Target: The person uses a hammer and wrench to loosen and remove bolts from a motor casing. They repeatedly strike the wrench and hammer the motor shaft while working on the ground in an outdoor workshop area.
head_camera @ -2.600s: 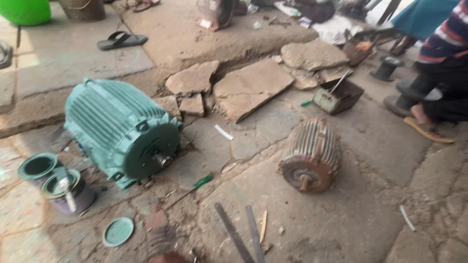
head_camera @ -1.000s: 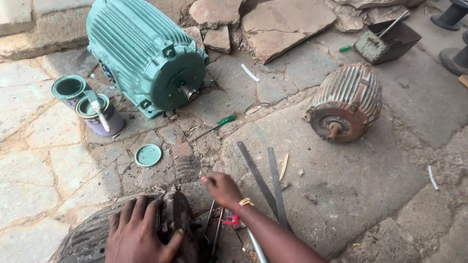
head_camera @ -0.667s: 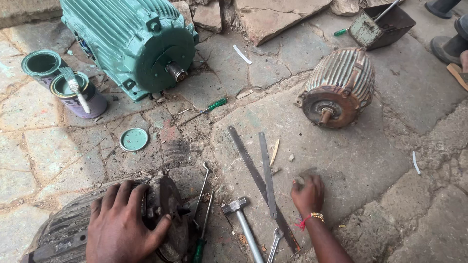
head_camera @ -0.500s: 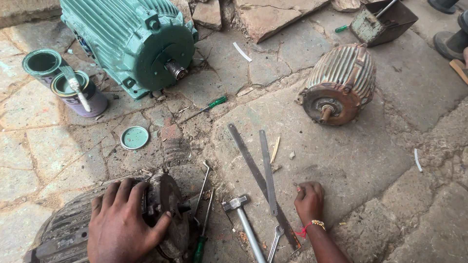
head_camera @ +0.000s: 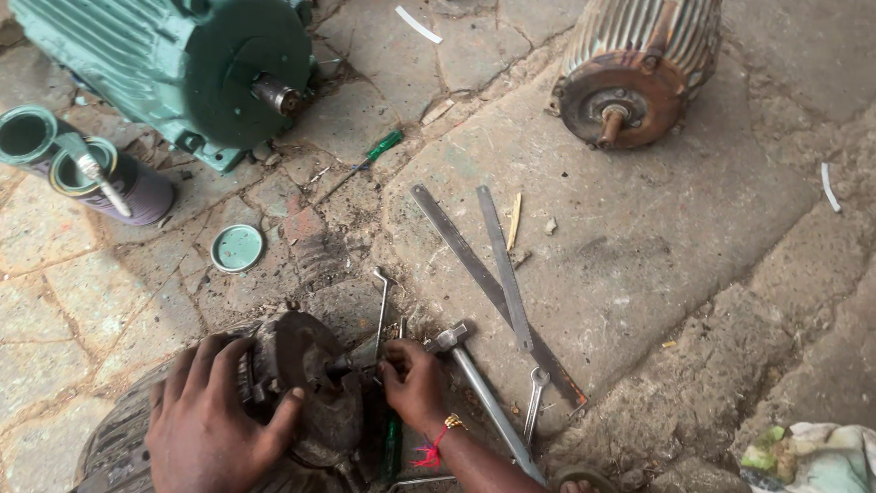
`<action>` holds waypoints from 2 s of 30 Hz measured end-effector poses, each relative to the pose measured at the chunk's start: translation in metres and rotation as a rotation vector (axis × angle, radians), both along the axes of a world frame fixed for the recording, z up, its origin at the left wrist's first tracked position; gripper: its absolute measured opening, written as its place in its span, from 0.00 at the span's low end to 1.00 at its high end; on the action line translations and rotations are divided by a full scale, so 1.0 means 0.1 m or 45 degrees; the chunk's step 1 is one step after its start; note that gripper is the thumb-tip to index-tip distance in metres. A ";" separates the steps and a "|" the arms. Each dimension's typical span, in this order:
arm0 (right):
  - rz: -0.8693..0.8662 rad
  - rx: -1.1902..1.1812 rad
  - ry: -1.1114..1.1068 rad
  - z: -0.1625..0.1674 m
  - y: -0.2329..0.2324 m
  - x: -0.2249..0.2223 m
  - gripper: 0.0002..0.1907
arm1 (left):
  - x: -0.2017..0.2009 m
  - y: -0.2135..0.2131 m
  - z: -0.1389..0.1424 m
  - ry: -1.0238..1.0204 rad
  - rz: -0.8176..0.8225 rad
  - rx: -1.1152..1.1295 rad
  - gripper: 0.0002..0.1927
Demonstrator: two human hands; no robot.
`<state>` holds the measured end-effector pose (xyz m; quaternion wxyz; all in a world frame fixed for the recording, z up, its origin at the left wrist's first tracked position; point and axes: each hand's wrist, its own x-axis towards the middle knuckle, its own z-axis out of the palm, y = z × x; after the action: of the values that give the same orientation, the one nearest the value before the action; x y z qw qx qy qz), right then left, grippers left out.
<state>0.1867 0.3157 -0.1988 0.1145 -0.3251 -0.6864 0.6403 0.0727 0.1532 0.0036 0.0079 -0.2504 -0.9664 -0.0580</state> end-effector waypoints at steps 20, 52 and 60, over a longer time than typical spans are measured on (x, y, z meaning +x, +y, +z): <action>0.876 0.893 -0.094 -0.11 0.35 0.10 0.16 | -0.20 -0.33 -0.48 0.101 -0.302 0.014 0.41; 0.475 0.003 0.094 -0.39 0.03 -0.15 0.10 | 0.02 -0.03 -0.15 0.058 -0.083 -0.104 0.37; 0.550 -0.013 0.148 -0.38 0.05 -0.23 0.11 | 0.05 -0.01 -0.09 0.092 -0.072 0.072 0.38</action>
<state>0.1633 0.3202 -0.2370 0.0125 -0.1336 -0.7291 0.6712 0.0781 0.1519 -0.0049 0.0483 -0.2792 -0.9559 -0.0766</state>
